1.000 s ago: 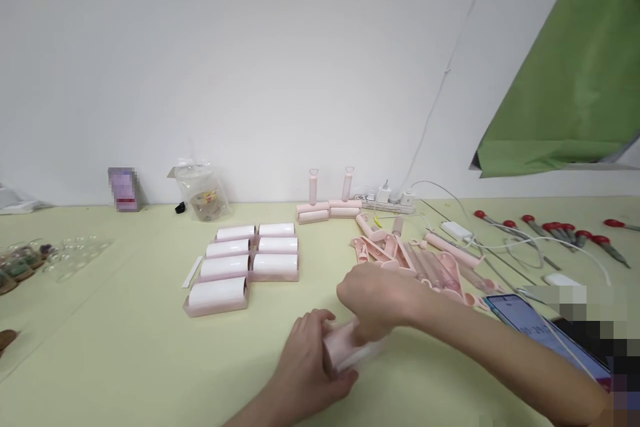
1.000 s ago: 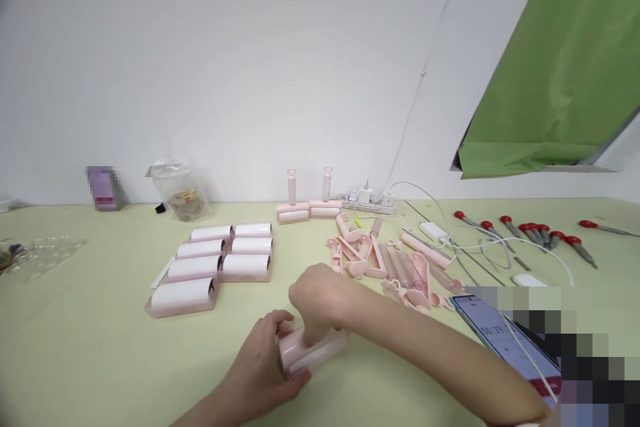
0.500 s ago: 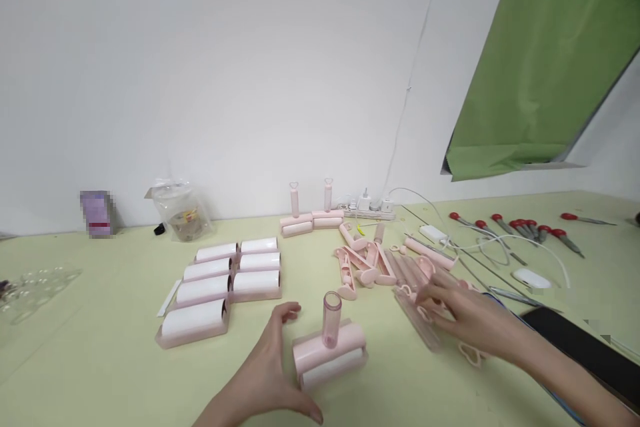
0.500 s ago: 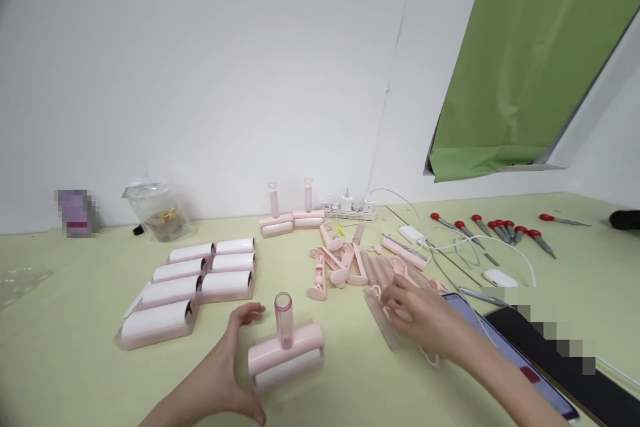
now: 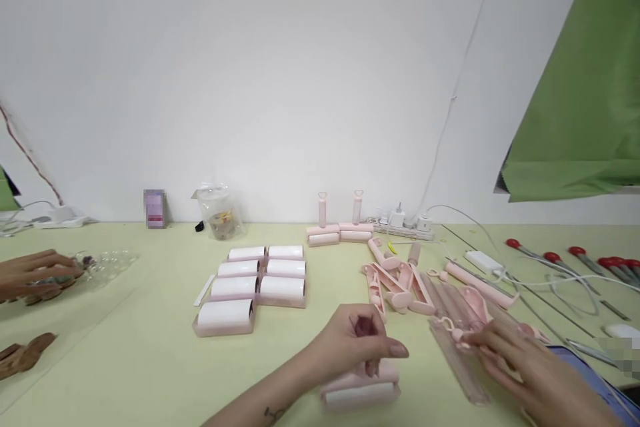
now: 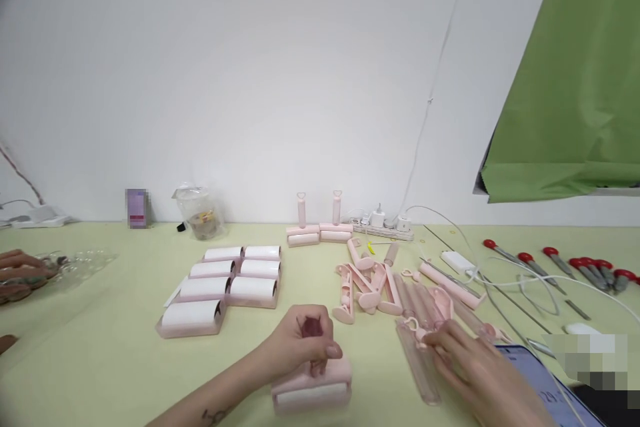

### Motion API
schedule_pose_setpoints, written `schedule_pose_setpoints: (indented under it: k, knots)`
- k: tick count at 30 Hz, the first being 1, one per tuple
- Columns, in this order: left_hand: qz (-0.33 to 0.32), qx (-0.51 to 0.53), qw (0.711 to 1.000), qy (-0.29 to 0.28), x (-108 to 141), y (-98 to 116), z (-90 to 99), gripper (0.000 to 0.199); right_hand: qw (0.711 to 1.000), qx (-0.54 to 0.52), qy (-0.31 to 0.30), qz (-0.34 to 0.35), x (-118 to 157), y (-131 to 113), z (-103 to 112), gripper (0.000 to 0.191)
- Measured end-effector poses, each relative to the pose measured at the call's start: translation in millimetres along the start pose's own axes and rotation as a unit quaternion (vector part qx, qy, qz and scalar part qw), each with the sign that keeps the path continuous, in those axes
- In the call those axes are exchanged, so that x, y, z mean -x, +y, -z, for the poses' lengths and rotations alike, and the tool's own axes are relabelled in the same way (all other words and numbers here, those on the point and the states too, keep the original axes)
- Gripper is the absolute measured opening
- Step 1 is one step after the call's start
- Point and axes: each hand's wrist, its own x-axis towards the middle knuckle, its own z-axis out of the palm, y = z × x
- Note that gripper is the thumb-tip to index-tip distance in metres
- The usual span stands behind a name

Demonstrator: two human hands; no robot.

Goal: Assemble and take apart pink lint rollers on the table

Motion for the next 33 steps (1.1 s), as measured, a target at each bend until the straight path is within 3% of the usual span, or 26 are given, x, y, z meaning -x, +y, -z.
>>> schedule_pose_setpoints:
  k: [3,6,9,12,16,21,28,33]
  knots:
    - [-0.004,0.047,0.999,0.022,-2.7,-10.0,0.3,0.038,0.975,-0.209,-0.003,-0.071,-20.2,-32.1,25.0,0.030]
    - [-0.005,0.062,0.998,0.033,-3.6,-11.9,-1.0,0.040,0.913,-0.395,-0.043,-0.096,-48.2,-77.3,42.2,0.031]
    - [-0.035,0.087,0.995,0.036,-5.2,-14.2,-3.3,0.048,0.861,-0.493,-0.080,-0.101,-68.4,-117.6,44.7,0.024]
    - [-0.084,0.144,0.986,0.017,-6.7,-20.1,-4.7,0.064,0.836,-0.533,-0.102,-0.082,-73.3,-141.8,38.2,0.023]
    - [-0.067,0.196,0.978,0.002,-7.8,-24.0,-5.4,0.074,0.837,-0.528,-0.130,-0.055,-67.1,-150.9,29.9,0.026]
    - [-0.031,0.184,0.982,0.009,-7.9,-18.8,-6.5,0.073,0.840,-0.529,-0.081,-0.087,-60.2,-150.5,25.6,0.030]
    - [-0.044,0.203,0.978,0.015,-8.6,-21.2,-7.9,0.073,0.812,-0.564,-0.107,-0.105,-56.5,-153.4,19.9,0.030]
    - [-0.044,0.210,0.977,0.008,-8.5,-20.0,-7.7,0.070,0.792,-0.590,-0.145,-0.066,-60.5,-145.7,14.2,0.026]
